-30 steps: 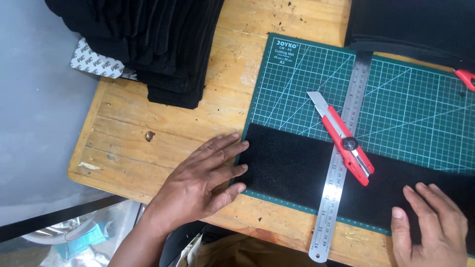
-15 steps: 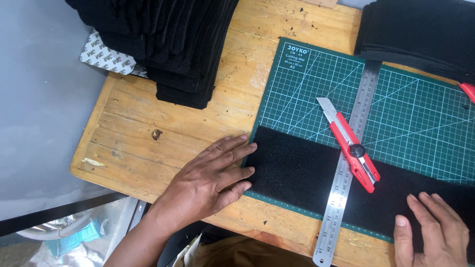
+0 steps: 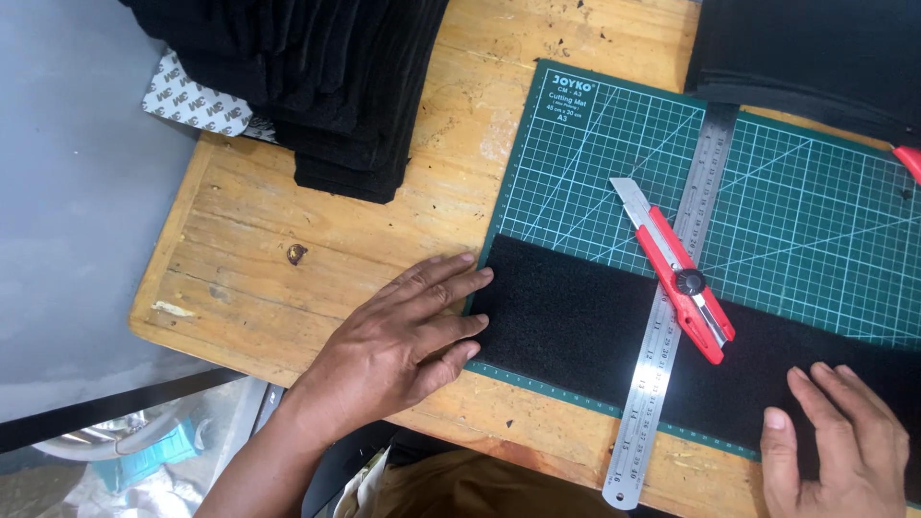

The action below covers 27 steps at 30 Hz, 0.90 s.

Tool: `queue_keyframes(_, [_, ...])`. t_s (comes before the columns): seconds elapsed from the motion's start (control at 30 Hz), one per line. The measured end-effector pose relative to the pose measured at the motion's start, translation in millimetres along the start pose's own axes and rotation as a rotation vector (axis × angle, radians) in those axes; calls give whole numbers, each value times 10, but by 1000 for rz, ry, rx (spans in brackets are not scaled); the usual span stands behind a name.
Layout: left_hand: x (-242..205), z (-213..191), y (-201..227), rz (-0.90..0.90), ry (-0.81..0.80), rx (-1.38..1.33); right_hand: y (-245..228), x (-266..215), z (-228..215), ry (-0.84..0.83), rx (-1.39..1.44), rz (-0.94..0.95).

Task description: Measuring and cutting strips of black foam using a ruler and utility knife on a cutting mat

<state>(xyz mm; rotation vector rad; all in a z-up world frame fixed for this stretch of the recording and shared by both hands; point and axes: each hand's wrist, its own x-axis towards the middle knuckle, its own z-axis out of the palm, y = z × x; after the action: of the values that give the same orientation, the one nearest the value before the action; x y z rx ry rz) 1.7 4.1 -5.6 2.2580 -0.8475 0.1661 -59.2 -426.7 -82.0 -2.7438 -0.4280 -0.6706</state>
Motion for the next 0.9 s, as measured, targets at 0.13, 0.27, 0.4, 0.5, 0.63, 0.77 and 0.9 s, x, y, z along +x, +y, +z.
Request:
queue_keyframes(0.13, [20,-21,20,3,7,-28,-93,51,-67,-42,-4,45])
queue_keyframes(0.27, [-3,-23,4,6,-1,-49,-148,106,-75,-6,5,6])
queue_keyframes(0.4, [-13,-37,4,-16,-16,-77,-60,74,-64,-14,-7,-34])
queue_keyframes(0.5, [-21,-31,-6,-14,-7,-97,-64,79,-62,-19,-9,-20])
queue_keyframes(0.63, [-22,-28,-8,-3,-3,-98,-47,79,-52,-17,48,-40])
queue_keyframes(0.77, [-25,-22,-15,4,2,-99,-37,68,-40,-9,57,-37])
queue_keyframes(0.9, [-21,-19,-13,-6,9,-97,-19,76,-46,-13,50,-54])
